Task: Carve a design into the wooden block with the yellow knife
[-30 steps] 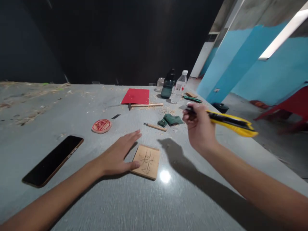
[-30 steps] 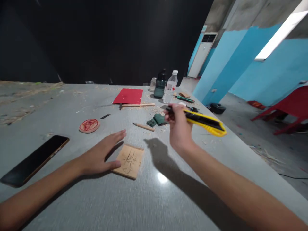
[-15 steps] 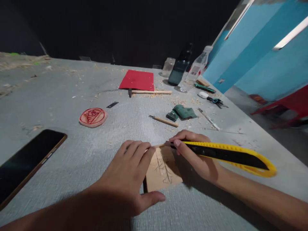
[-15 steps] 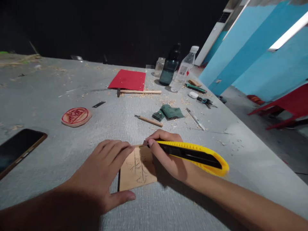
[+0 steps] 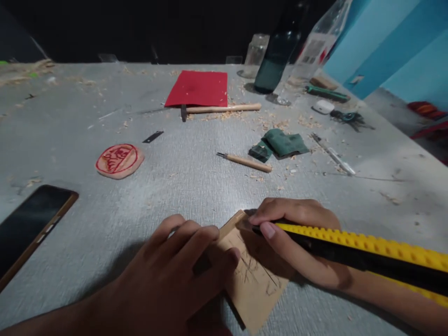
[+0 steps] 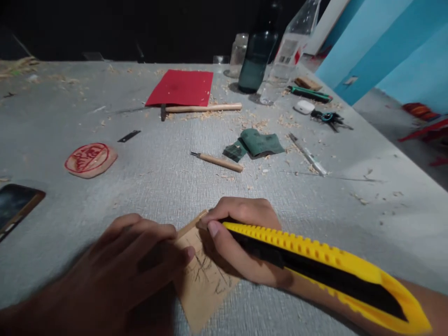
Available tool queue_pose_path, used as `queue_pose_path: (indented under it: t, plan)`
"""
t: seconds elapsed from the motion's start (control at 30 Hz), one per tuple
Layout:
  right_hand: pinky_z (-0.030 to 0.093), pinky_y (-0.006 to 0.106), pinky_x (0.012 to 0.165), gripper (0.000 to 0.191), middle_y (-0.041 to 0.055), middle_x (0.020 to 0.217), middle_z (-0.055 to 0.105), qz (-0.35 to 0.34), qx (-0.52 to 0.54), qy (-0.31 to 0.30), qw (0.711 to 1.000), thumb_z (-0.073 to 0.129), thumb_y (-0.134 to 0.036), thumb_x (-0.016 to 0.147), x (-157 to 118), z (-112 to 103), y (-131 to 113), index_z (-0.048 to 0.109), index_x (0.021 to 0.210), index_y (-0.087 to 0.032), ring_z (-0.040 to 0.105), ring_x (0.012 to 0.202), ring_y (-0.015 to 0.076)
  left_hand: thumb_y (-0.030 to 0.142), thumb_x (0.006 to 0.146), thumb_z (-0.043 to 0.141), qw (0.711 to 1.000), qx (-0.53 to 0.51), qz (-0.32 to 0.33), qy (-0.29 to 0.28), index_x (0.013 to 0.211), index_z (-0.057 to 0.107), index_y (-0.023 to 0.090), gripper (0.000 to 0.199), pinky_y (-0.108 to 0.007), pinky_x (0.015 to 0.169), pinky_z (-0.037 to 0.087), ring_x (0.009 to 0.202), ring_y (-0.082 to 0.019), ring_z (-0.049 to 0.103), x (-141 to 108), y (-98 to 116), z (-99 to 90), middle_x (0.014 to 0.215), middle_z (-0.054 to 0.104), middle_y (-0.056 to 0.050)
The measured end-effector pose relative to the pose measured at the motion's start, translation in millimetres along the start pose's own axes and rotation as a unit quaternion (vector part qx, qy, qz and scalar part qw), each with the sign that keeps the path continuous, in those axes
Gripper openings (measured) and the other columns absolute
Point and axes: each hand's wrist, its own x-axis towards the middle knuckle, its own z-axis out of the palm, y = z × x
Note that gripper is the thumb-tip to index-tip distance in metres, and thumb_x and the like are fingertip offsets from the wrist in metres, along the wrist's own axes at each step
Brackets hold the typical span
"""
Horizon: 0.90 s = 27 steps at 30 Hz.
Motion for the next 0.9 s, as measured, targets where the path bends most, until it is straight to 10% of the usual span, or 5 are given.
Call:
queue_pose_path:
  t: [0.43,0.63,0.9]
  plan:
    - [0.061,0.019,0.059,0.032,0.0011,0.082,0.079,-0.102,-0.039,-0.065,0.992,0.067,-0.004,0.096,-1,-3,2,0.075,0.120,-0.024,0.076,0.066,0.0109,0.023,0.113,0.060,0.995,-0.081,0.023,0.043,0.138,0.069,0.015,0.028,-0.036,0.118,0.045,0.131,-0.021,0.063,1,-4,7.8,0.132,0.078,-0.002]
    - [0.064,0.018,0.064,0.031,0.0015,0.087,0.083,-0.109,-0.045,-0.053,0.992,0.069,-0.004,0.096,2,-2,0,0.077,0.119,-0.023,0.080,0.071,0.0115,0.050,0.113,0.066,0.997,-0.057,0.019,0.053,0.117,0.071,0.018,0.033,-0.036,0.106,0.049,0.104,-0.020,0.066,1,-5,2.8,0.106,0.077,-0.001]
    - [0.067,0.023,0.063,0.026,0.0017,0.094,0.087,-0.078,-0.102,-0.045,0.991,0.078,-0.017,0.098,-1,-3,-4,0.075,0.120,-0.030,0.082,0.069,0.0149,0.083,0.098,0.068,0.997,-0.075,-0.024,0.021,0.159,0.042,0.009,0.099,-0.059,0.132,0.047,0.158,-0.040,0.053,0,-15,11.2,0.164,0.060,-0.025]
